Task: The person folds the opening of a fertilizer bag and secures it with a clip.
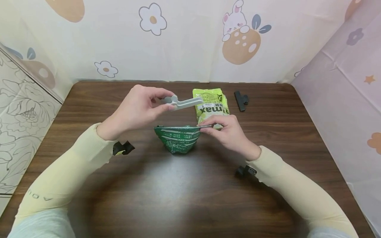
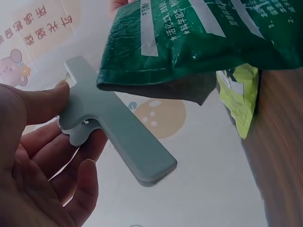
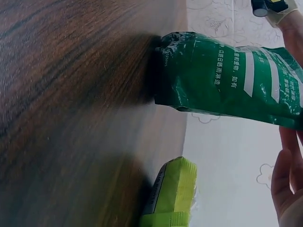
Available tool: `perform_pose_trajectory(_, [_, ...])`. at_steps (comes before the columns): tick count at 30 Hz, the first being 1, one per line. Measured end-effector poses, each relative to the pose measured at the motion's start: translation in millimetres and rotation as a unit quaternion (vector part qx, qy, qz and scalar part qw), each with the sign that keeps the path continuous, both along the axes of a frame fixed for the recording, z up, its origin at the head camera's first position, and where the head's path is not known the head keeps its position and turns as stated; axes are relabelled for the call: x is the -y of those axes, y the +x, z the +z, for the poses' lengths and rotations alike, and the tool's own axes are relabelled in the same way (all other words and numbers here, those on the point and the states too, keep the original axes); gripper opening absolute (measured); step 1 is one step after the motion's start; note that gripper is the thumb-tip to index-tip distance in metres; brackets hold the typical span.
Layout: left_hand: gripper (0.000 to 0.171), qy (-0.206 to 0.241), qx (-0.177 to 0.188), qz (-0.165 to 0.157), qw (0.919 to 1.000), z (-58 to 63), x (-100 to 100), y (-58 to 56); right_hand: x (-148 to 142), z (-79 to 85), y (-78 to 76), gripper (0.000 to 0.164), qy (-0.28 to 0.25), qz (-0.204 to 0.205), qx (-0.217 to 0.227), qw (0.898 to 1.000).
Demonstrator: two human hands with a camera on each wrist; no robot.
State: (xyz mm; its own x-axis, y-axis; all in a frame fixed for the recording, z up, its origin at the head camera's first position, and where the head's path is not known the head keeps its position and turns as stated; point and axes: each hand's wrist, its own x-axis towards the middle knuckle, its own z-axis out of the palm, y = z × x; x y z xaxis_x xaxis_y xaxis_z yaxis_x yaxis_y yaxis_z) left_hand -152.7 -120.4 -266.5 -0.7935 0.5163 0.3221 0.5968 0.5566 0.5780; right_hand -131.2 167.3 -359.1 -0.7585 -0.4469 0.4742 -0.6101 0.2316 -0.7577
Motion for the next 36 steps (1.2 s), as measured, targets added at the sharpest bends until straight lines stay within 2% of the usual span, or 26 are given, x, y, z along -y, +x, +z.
perform_pose_trajectory(3, [0.028,-0.018,-0.009,-0.001,0.9998,-0.1,2.3,-0.4,2.5,1.6,-1.9,0.018,0.007,-0.009,-0.018,1.000])
perform_pose_trajectory(7, [0.025,-0.034,0.003,0.001,0.9994,-0.8,6.6,-2.4,6.8,4.1,-5.8,0.015,0.013,-0.020,-0.032,0.999])
perform_pose_trajectory(13, [0.025,-0.049,0.028,-0.012,0.9983,-2.3,7.2,-4.4,6.6,7.8,-9.1,0.013,0.019,-0.041,-0.018,0.999])
perform_pose_trajectory(16, [0.025,-0.052,0.037,-0.014,0.9978,-3.0,6.2,-3.4,5.7,8.1,-9.3,0.013,0.022,-0.038,-0.008,0.999])
perform_pose_trajectory(25, [0.020,-0.037,0.010,-0.017,0.9991,1.9,4.2,-0.7,5.6,5.0,-7.8,0.014,0.023,-0.030,0.007,0.999])
perform_pose_trajectory(31, [0.015,-0.010,-0.027,-0.005,0.9996,4.3,1.7,3.0,5.8,3.0,-6.7,0.013,0.019,-0.040,0.004,0.999])
perform_pose_trajectory(36, [0.013,-0.023,-0.037,-0.004,0.9990,9.2,-0.1,9.4,5.7,2.8,-4.8,0.014,0.012,-0.056,0.021,0.998])
